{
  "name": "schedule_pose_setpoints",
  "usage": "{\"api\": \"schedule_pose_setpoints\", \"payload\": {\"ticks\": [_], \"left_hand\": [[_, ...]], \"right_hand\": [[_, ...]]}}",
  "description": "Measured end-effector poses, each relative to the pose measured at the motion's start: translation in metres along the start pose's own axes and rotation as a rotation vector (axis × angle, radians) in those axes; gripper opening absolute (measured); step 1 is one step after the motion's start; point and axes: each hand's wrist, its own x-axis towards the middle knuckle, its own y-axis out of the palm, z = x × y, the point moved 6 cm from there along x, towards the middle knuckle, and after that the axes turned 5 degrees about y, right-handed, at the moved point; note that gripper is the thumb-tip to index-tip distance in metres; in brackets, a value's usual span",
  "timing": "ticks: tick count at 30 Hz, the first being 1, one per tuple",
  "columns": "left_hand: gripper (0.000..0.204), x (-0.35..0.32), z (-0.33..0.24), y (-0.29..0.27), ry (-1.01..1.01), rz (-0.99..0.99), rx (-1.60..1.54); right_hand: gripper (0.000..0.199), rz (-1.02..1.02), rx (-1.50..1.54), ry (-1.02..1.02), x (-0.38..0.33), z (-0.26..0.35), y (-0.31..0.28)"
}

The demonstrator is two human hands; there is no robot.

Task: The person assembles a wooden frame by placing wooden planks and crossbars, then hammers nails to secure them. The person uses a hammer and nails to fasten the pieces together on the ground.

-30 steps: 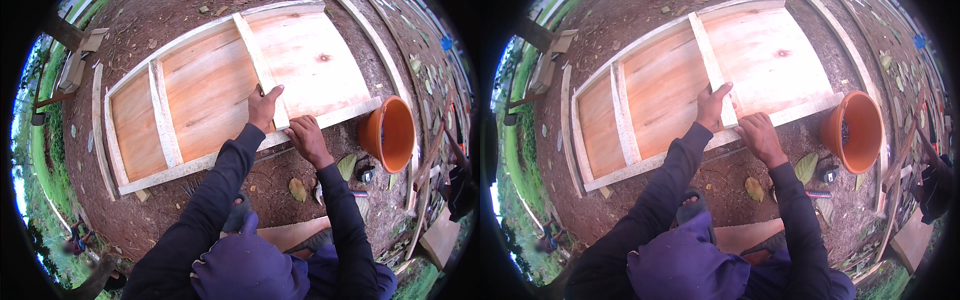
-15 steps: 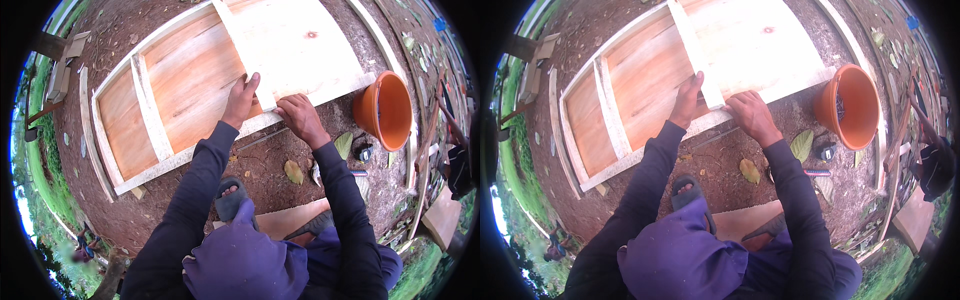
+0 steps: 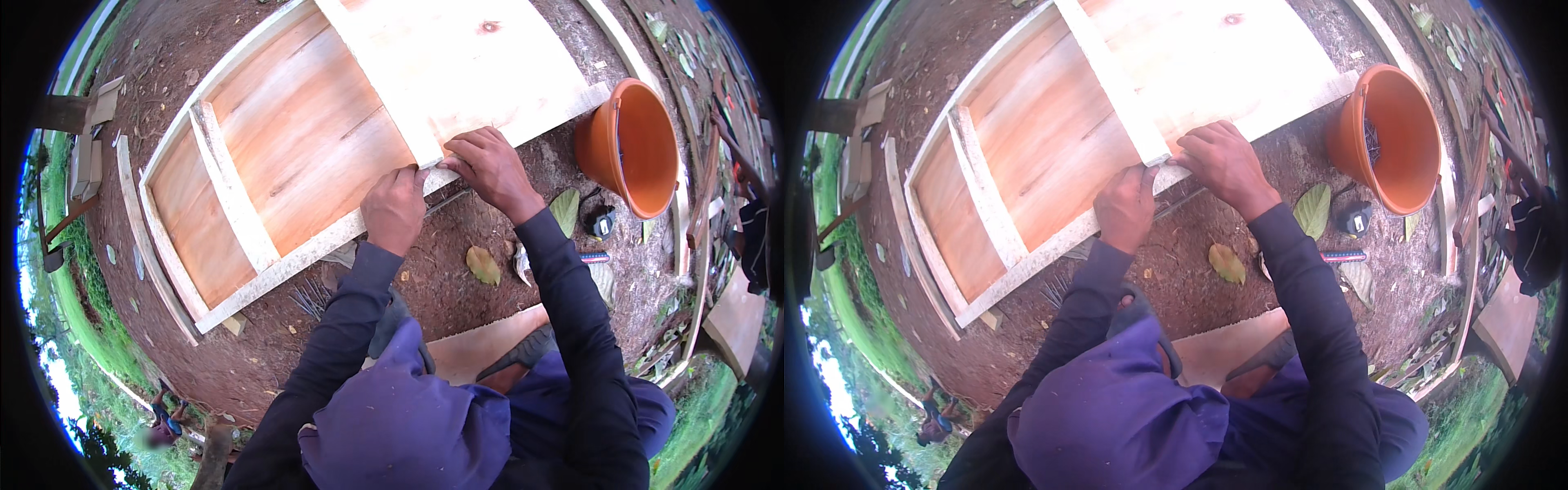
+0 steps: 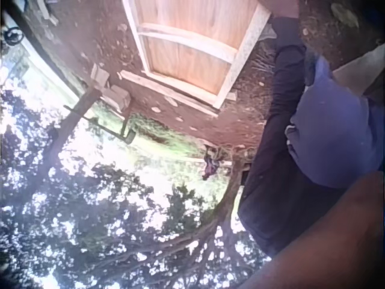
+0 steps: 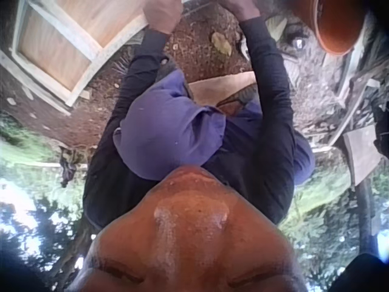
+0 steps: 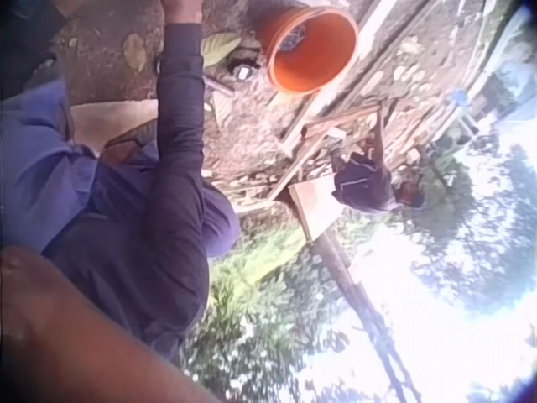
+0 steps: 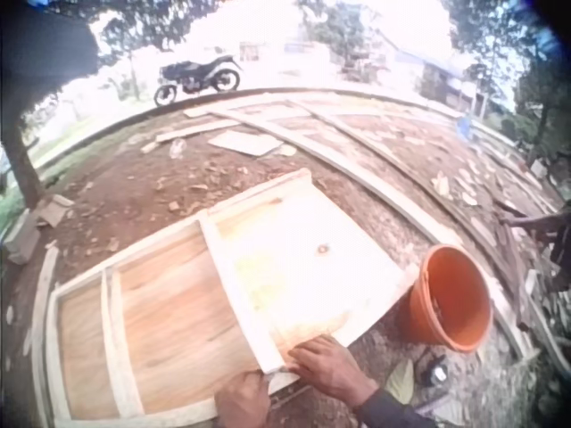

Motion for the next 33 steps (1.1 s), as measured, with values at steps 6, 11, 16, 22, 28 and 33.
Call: {"api": "schedule_pose_setpoints", "payload": {"ticks": [6,11,16,22,28,33], "left_hand": [[0.015,-0.003,0.002,0.01,-0.001,-0.004,0.126],[0.021,-0.002,0.0,0.011,0.012,-0.093,0.127],[0.019,-0.004,0.005,0.015,-0.004,-0.12,0.175],[0.022,0.002,0.003,0.018,-0.017,-0.102,0.2],[0.029,-0.002,0.006,0.012,0.019,-0.071,0.083],[0.027,0.0,0.004,0.017,0.021,-0.024,0.114]], "right_hand": [[0.024,-0.022,-0.045,-0.007,-0.004,0.002,0.007],[0.025,-0.075,-0.046,-0.003,-0.006,0.0,0.009],[0.025,-0.094,-0.054,-0.023,-0.007,0.002,0.012],[0.028,-0.133,-0.122,-0.061,-0.006,-0.006,0.015],[0.026,-0.033,-0.127,-0.063,-0.01,-0.007,0.02],[0.022,-0.061,-0.022,-0.094,-0.007,-0.002,0.006]]}}
